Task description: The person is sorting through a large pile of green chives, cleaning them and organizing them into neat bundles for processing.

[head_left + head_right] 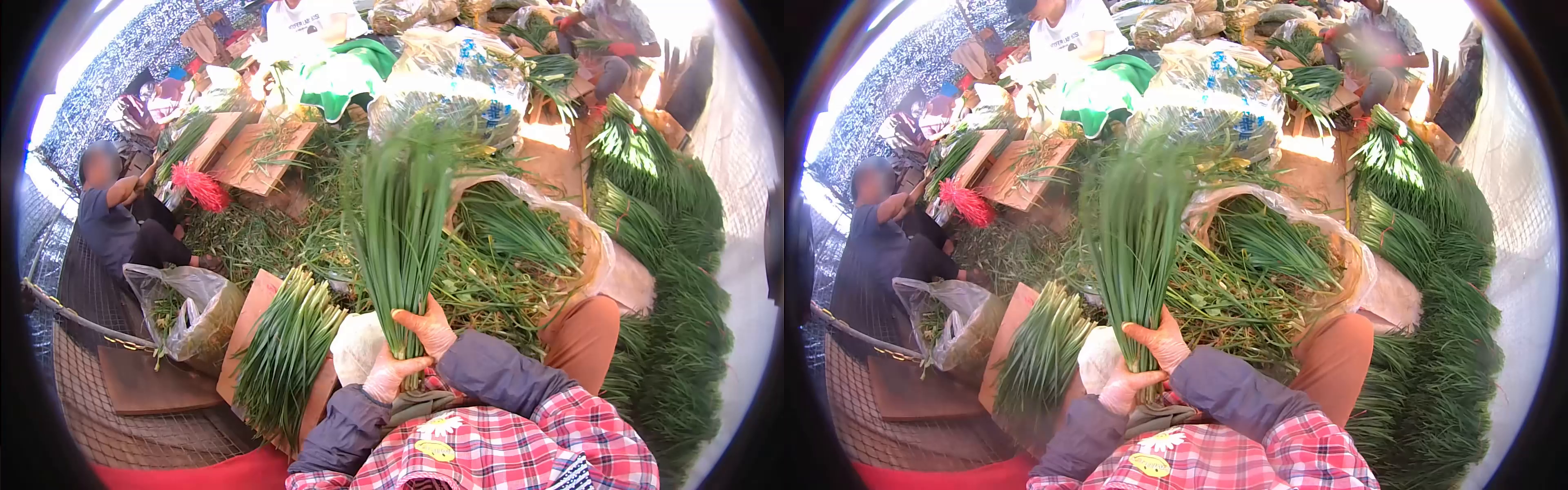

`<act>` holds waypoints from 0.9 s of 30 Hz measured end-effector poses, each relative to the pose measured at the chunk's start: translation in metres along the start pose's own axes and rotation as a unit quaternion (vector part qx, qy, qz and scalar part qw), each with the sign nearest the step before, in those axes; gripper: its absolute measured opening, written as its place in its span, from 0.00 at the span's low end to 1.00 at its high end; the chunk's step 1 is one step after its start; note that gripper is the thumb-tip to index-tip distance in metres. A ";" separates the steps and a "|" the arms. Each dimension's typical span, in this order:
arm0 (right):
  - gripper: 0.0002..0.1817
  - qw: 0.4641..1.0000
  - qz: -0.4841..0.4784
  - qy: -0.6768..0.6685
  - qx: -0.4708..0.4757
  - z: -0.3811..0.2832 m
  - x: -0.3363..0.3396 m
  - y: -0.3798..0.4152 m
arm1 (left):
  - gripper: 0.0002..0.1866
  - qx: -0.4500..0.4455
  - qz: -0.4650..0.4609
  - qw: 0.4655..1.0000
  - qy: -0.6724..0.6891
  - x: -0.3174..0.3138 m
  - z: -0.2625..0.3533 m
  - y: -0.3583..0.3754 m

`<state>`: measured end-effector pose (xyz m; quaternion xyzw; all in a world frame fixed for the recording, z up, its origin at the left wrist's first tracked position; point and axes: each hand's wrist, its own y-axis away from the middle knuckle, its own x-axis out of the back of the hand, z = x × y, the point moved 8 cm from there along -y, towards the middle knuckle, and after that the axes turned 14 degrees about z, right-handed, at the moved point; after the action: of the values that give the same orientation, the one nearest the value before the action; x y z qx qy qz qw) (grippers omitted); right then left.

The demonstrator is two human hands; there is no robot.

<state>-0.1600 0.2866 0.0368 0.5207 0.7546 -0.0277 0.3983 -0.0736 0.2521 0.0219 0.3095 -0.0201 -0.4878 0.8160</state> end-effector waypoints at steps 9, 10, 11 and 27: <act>0.24 0.954 -0.114 -0.076 -0.267 0.022 0.017 0.031 | 0.23 0.081 0.019 0.995 0.060 0.013 -0.019 0.028; 0.22 0.963 -0.092 -0.008 -0.255 0.027 0.026 0.034 | 0.23 0.065 0.025 0.997 0.039 0.018 -0.015 0.032; 0.23 0.958 -0.127 0.057 -0.250 0.031 0.027 0.040 | 0.23 0.049 0.031 0.998 0.018 0.025 -0.012 0.035; 0.20 0.618 -0.198 0.707 0.281 -0.061 -0.022 -0.036 | 0.21 0.086 0.061 0.988 -0.110 0.107 -0.002 0.088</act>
<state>-0.2208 0.2817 0.0787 0.3034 0.8434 0.0605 -0.4392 0.0526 0.1960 0.0376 0.3210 -0.1700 -0.4642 0.8078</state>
